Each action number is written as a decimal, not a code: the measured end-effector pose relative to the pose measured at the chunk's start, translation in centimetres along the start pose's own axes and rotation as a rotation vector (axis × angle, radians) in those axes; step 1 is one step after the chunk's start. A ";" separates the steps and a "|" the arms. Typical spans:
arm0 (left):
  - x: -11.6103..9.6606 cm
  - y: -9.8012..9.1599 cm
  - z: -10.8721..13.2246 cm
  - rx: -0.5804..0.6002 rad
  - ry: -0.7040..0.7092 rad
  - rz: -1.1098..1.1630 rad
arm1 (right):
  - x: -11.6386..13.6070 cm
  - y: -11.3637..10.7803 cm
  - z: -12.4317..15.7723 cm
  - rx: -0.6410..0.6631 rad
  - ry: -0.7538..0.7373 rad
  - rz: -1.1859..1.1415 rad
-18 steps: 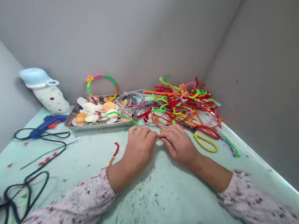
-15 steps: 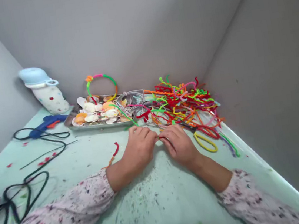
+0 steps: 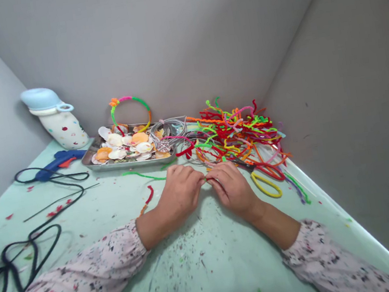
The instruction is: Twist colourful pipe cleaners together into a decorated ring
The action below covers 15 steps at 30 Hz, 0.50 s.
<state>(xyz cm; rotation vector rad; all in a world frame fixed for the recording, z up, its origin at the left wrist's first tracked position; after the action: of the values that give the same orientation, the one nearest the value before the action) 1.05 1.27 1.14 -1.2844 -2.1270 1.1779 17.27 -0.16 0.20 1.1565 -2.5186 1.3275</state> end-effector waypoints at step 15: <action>-0.1 0.0 0.0 0.055 -0.014 0.026 | 0.2 -0.2 0.0 0.000 -0.017 -0.028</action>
<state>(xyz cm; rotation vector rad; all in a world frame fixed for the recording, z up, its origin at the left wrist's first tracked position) 1.15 1.17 1.14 -1.2874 -2.0793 1.2509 17.24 -0.40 0.40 1.2039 -2.5043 1.3170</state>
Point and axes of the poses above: each hand's wrist, its own z-axis away from the middle knuckle, its own y-axis out of the palm, x = y × z, the point moved 2 cm from there along -z, towards the middle knuckle, and after that the axes turned 12 degrees about y, right-handed, at the moved point
